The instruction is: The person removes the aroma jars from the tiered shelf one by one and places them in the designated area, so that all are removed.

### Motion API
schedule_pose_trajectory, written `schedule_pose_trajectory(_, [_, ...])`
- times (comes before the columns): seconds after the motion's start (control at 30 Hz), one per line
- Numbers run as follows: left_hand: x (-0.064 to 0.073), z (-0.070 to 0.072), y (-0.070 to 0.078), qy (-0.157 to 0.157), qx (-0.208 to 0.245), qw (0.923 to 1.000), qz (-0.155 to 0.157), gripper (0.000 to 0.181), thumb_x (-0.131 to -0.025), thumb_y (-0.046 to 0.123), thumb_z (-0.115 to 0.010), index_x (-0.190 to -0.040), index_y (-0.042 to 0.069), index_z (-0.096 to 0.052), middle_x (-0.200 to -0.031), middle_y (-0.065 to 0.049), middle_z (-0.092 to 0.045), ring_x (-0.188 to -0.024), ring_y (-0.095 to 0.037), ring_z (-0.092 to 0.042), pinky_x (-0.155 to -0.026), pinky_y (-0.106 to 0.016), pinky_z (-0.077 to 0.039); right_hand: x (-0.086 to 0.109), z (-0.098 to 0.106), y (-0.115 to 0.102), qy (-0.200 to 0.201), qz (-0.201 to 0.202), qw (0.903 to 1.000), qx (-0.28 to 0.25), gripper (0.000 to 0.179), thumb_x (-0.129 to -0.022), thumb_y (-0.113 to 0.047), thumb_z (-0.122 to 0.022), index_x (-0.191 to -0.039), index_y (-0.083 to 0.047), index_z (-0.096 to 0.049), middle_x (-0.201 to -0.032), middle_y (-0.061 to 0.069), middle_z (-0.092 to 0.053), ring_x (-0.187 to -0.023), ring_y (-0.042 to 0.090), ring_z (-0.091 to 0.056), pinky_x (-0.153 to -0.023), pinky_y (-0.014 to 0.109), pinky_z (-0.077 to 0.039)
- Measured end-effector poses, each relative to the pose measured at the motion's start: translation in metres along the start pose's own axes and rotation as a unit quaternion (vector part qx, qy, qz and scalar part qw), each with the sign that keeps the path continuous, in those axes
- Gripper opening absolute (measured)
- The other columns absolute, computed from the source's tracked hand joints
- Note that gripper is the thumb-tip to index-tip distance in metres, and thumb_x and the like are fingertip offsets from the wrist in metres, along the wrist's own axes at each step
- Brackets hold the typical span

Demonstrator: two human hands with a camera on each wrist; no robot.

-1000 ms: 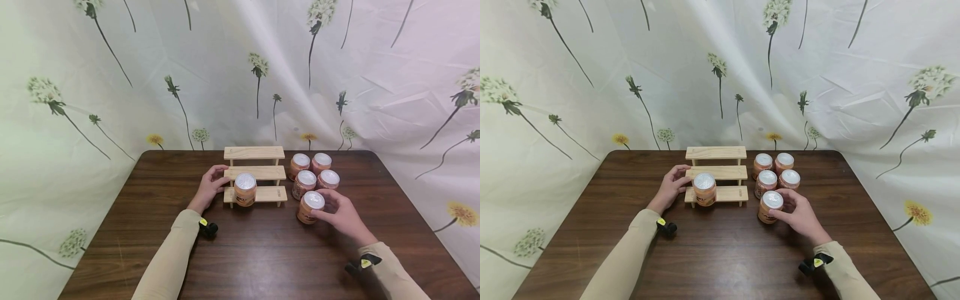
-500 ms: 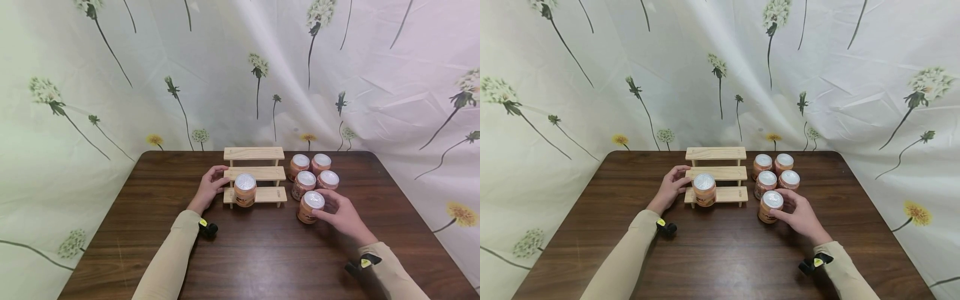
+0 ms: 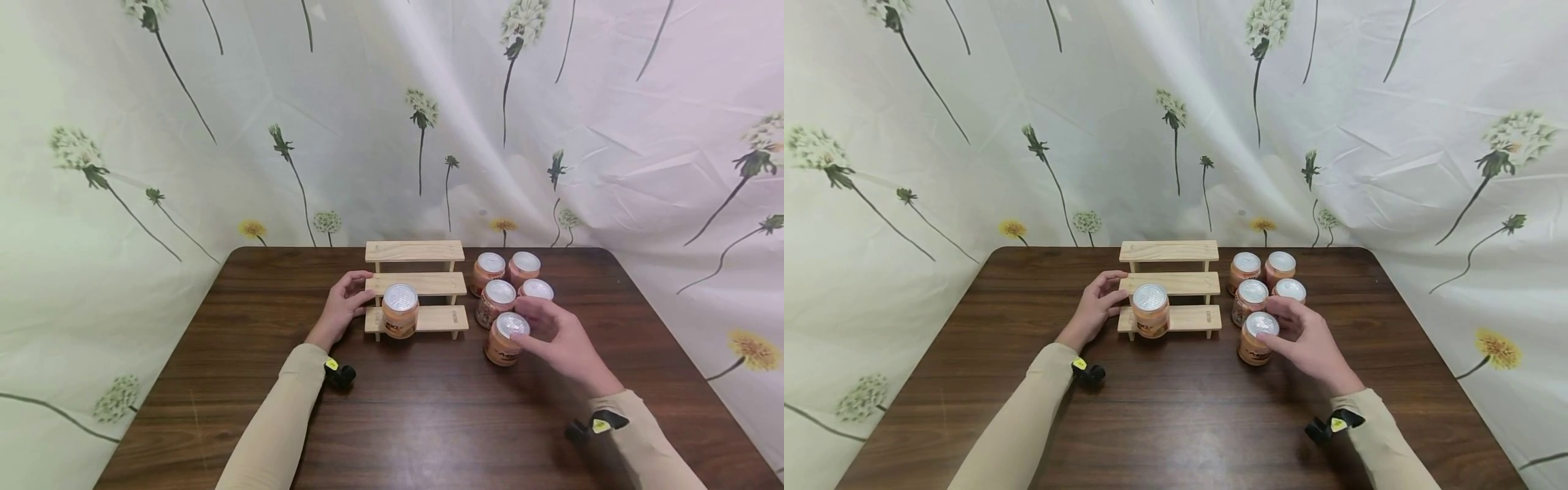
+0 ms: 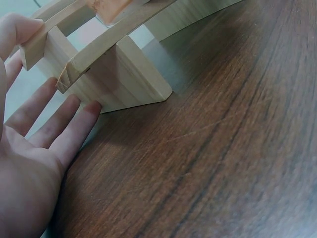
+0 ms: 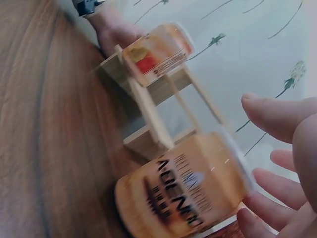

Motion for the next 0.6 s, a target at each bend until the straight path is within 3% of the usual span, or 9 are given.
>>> schedule_pose_trajectory(0.23, [0.000, 0.000, -0.001, -0.002, 0.004, 1.0000, 0.001, 0.042, -0.100, 0.011, -0.072, -0.140, 0.010, -0.058, -0.139, -0.014, -0.057, -0.114, -0.019, -0.063, -0.080, -0.033, -0.060, -0.010, -0.001, -0.026, 0.025, 0.033, 0.9990, 0.015, 0.056, -0.090, -0.012, -0.085, -0.141, -0.006, -0.062, -0.139, 0.017, -0.065, -0.127, 0.024, -0.064, -0.102, 0.026, -0.053])
schedule_pose_trajectory(0.43, [-0.001, 0.001, -0.001, -0.003, 0.004, 1.0000, 0.001, 0.042, -0.100, 0.011, -0.072, -0.140, 0.009, -0.058, -0.141, -0.015, -0.057, -0.113, -0.019, -0.063, -0.081, -0.033, -0.060, -0.020, -0.016, -0.040, 0.024, 0.063, 0.9976, -0.012, 0.056, -0.089, -0.005, -0.083, -0.141, -0.007, -0.062, -0.140, 0.017, -0.064, -0.124, 0.027, -0.064, -0.104, 0.027, -0.052])
schedule_pose_trajectory(0.6, [0.000, 0.001, 0.000, -0.004, 0.000, 1.0000, 0.000, 0.041, -0.101, 0.012, -0.072, -0.140, 0.011, -0.059, -0.142, -0.014, -0.057, -0.115, -0.020, -0.063, -0.082, -0.034, -0.060, -0.029, -0.030, -0.050, 0.025, 0.067, 0.9968, -0.036, 0.060, -0.087, -0.005, -0.086, -0.141, -0.002, -0.061, -0.140, 0.015, -0.064, -0.128, 0.035, -0.062, -0.104, 0.040, -0.054])
Point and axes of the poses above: each hand's wrist, its own x-axis away from the middle knuckle, its own z-axis out of the back of the hand, y = z × x, the point moved 4 cm from there along -x, towards the middle knuckle
